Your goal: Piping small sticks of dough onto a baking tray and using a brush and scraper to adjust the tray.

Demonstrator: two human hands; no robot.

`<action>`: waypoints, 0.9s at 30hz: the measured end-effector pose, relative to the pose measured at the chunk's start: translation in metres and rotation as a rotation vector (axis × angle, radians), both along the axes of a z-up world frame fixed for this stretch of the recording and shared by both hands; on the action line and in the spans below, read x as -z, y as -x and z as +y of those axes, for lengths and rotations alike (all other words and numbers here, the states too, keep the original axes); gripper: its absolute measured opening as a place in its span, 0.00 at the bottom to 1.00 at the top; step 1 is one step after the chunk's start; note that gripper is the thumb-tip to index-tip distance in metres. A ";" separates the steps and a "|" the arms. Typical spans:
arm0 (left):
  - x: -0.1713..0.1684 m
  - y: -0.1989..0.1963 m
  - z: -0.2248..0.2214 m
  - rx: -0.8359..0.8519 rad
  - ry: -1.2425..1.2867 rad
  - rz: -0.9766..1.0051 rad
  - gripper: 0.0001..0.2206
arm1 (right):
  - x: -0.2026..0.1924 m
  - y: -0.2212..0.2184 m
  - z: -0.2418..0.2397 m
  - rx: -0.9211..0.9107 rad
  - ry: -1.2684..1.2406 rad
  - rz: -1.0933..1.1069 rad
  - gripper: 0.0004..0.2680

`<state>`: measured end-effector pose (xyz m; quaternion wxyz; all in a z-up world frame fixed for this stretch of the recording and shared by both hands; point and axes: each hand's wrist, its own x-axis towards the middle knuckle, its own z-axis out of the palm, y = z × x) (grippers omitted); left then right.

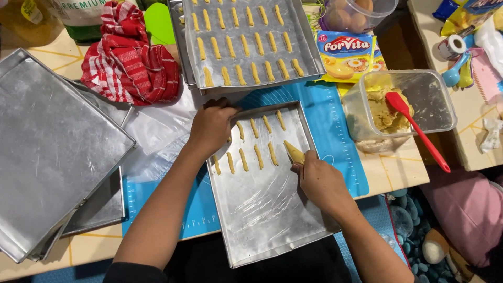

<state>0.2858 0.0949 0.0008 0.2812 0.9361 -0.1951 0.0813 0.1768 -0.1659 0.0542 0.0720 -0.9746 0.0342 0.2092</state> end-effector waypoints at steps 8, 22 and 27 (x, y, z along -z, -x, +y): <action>0.007 0.001 0.001 -0.007 -0.003 -0.013 0.11 | 0.001 -0.001 0.007 -0.005 0.055 -0.001 0.14; 0.006 0.001 0.000 0.004 -0.007 0.018 0.12 | 0.002 -0.006 0.006 0.003 0.053 0.005 0.15; 0.005 0.002 -0.001 -0.005 -0.007 0.009 0.12 | 0.003 -0.007 0.005 0.004 0.048 0.013 0.15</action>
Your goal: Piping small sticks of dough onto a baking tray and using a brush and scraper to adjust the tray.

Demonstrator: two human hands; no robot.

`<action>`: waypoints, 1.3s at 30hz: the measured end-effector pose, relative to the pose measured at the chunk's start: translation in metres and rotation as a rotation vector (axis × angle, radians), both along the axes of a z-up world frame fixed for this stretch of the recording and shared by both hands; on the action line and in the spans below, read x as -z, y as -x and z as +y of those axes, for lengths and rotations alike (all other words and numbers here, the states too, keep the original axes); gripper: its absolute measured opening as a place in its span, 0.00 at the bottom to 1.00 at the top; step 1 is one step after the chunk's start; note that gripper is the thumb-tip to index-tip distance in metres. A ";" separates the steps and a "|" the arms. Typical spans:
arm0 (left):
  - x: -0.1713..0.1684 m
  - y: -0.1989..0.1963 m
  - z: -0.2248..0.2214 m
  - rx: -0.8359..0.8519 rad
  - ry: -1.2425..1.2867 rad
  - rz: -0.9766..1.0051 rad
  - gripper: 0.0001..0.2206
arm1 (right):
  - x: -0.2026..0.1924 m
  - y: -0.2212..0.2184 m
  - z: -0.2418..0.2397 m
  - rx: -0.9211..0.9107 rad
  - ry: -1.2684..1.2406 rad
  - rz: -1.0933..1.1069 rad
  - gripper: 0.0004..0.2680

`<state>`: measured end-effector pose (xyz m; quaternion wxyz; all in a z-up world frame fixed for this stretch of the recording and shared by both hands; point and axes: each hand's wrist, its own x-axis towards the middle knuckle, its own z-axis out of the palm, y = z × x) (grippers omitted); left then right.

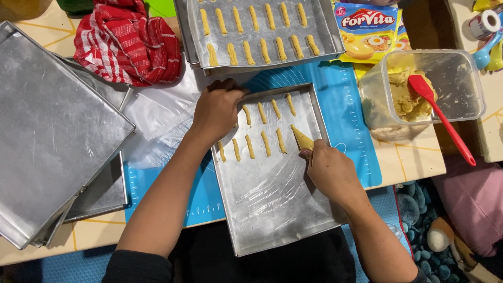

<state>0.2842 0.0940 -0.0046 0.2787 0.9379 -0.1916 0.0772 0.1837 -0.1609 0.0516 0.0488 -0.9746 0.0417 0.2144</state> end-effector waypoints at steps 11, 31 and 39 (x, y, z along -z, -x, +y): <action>-0.001 0.000 0.001 0.000 0.007 -0.010 0.12 | 0.003 0.003 -0.005 0.002 0.011 0.009 0.15; -0.004 0.002 0.000 -0.006 0.009 -0.008 0.11 | -0.009 0.011 -0.006 0.004 -0.007 0.019 0.14; -0.005 0.001 0.002 0.014 0.006 -0.009 0.11 | -0.017 0.014 -0.004 0.003 -0.013 0.044 0.15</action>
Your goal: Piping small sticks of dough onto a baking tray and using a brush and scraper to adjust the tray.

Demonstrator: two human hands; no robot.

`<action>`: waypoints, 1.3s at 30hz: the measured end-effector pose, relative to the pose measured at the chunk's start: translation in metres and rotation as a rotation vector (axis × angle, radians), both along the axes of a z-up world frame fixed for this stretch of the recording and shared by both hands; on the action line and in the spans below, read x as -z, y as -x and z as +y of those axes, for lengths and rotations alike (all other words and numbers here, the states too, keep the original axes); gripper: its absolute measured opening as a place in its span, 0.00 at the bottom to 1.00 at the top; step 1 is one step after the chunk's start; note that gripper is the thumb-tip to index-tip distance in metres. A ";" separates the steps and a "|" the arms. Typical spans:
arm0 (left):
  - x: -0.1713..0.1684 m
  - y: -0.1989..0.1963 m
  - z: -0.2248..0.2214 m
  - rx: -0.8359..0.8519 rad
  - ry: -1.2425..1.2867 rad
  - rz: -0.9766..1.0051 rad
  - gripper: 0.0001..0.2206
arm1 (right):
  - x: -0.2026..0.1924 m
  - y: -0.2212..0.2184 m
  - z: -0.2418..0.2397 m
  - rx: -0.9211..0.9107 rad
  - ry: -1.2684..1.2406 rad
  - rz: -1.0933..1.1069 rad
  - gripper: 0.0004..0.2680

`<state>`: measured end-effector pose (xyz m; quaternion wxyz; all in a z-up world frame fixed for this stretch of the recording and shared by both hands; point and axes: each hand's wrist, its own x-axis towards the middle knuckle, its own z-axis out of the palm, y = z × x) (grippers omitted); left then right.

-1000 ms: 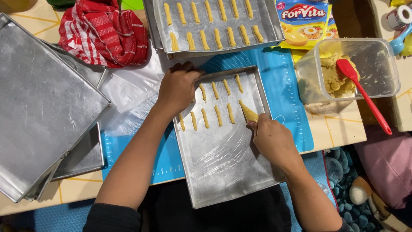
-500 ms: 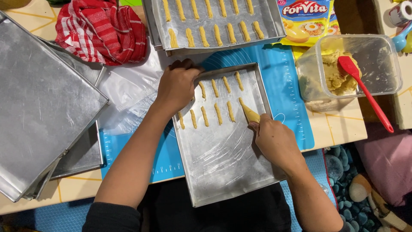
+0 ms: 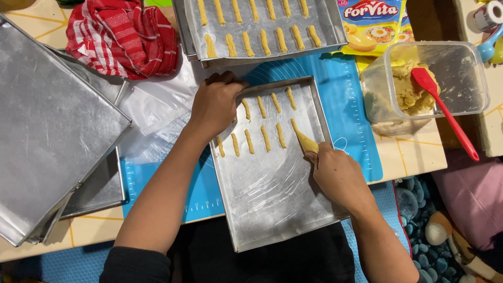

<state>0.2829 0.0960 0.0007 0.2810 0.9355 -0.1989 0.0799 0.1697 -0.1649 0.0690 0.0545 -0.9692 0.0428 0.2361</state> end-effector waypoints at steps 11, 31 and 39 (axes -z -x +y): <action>0.004 -0.001 0.000 -0.008 0.005 -0.009 0.12 | -0.007 0.004 -0.002 -0.012 -0.015 0.021 0.14; 0.008 -0.003 0.001 0.003 -0.005 -0.034 0.11 | -0.014 0.008 -0.004 -0.054 0.025 0.074 0.14; 0.003 -0.002 0.000 0.011 -0.008 -0.051 0.10 | -0.022 -0.014 -0.004 -0.193 0.167 0.128 0.14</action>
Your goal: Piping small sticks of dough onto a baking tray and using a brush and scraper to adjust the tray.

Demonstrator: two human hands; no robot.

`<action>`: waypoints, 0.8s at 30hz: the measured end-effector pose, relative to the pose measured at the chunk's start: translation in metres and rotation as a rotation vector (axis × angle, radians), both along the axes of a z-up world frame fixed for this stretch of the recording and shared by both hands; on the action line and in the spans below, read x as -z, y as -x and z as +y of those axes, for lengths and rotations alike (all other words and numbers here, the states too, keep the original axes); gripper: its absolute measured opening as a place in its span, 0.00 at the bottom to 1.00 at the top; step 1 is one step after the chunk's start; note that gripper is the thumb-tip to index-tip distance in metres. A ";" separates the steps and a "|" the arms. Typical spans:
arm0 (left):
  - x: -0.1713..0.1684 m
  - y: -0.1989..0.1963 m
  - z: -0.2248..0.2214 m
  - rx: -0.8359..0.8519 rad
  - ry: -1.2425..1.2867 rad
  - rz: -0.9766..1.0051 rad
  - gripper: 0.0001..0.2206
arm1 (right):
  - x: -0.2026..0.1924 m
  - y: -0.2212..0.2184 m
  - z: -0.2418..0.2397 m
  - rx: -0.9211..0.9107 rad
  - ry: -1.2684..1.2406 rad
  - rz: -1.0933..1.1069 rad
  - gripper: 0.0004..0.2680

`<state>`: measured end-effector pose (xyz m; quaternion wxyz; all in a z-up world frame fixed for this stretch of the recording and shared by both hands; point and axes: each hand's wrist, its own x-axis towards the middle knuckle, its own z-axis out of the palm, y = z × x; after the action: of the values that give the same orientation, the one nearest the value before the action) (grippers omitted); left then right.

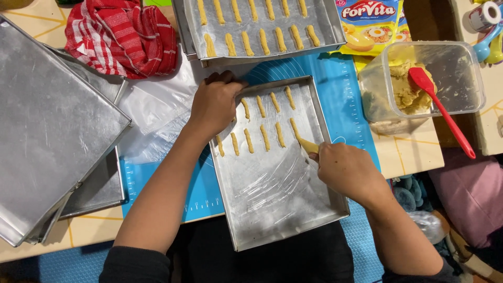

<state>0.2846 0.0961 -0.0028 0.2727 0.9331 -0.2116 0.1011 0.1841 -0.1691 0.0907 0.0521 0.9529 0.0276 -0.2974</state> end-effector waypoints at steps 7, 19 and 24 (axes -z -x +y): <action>0.005 -0.001 0.000 -0.008 -0.001 0.028 0.12 | -0.013 -0.001 -0.004 -0.045 0.071 0.064 0.13; 0.037 -0.011 0.000 0.018 0.010 0.007 0.21 | -0.016 0.026 -0.050 0.351 -0.160 -0.087 0.18; 0.006 0.000 0.000 -0.014 0.003 -0.012 0.10 | 0.008 0.026 -0.043 0.371 -0.184 -0.172 0.17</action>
<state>0.2847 0.0959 -0.0091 0.2719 0.9336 -0.2065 0.1090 0.1579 -0.2119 0.0824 -0.0883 0.9643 -0.1258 -0.2158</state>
